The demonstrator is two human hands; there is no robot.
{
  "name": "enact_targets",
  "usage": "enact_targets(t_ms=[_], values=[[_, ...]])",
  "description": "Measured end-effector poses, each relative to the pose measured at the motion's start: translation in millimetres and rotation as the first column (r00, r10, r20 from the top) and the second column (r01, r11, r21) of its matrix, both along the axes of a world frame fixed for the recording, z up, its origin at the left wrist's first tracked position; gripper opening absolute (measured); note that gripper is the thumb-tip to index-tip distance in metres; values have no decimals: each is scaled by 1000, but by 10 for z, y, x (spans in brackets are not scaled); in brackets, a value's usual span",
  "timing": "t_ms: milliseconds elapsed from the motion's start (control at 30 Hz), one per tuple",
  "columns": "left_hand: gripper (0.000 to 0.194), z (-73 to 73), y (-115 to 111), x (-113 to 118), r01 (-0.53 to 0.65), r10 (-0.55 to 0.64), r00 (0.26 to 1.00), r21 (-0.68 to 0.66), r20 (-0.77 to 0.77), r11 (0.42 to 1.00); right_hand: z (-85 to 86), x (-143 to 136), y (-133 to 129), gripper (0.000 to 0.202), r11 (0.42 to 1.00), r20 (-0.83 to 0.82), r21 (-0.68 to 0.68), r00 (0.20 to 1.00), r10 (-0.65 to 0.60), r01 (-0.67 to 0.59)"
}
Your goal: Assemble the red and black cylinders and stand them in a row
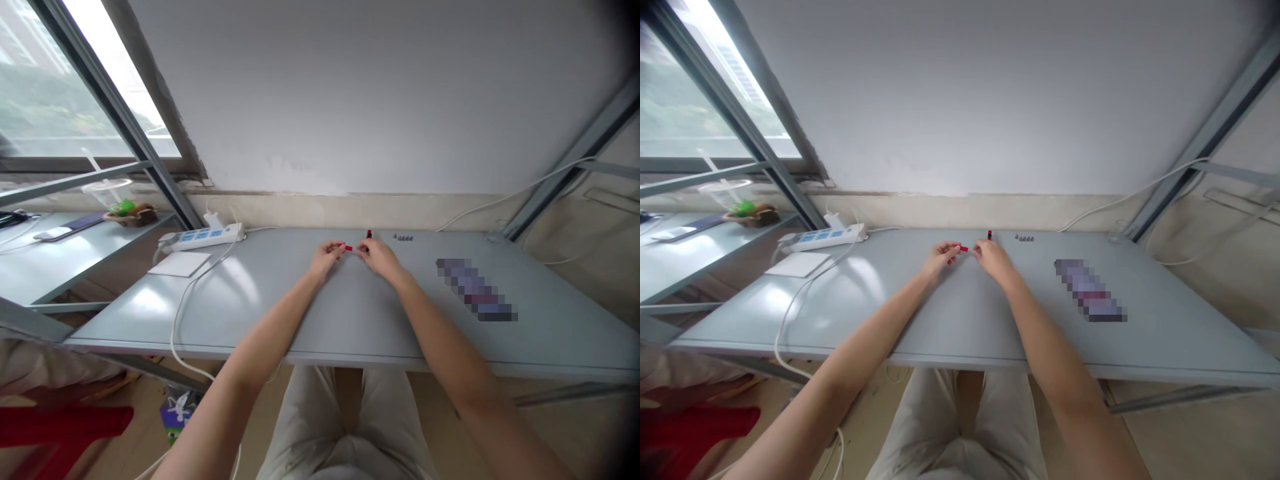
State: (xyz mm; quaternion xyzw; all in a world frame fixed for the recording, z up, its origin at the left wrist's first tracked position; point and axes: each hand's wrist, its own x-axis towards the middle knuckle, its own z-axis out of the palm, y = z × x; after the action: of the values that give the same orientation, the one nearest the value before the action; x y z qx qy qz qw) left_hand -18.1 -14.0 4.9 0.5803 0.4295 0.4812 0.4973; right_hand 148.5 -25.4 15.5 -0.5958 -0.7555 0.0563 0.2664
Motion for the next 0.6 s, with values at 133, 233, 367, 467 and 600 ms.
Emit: enact_targets(t_ms=[133,233,367,467,600], values=[[24,31,-25,-11,59,-59,998,9,15,998,61,7,-45,11,999,86,-18,995,-48,50],[24,58,-25,-26,48,-48,999,8,18,999,75,80,-50,10,991,137,-52,984,-112,121],[21,48,13,8,4,3,995,65,-102,998,43,262,-29,10,960,151,-128,961,-230,250],[11,14,50,114,22,52,928,195,-369,981,10,376,-11,10,925,149,-175,938,-313,336],[7,7,99,314,139,39,814,260,-580,955,-19,422,7,8,910,125,-194,929,-348,367]])
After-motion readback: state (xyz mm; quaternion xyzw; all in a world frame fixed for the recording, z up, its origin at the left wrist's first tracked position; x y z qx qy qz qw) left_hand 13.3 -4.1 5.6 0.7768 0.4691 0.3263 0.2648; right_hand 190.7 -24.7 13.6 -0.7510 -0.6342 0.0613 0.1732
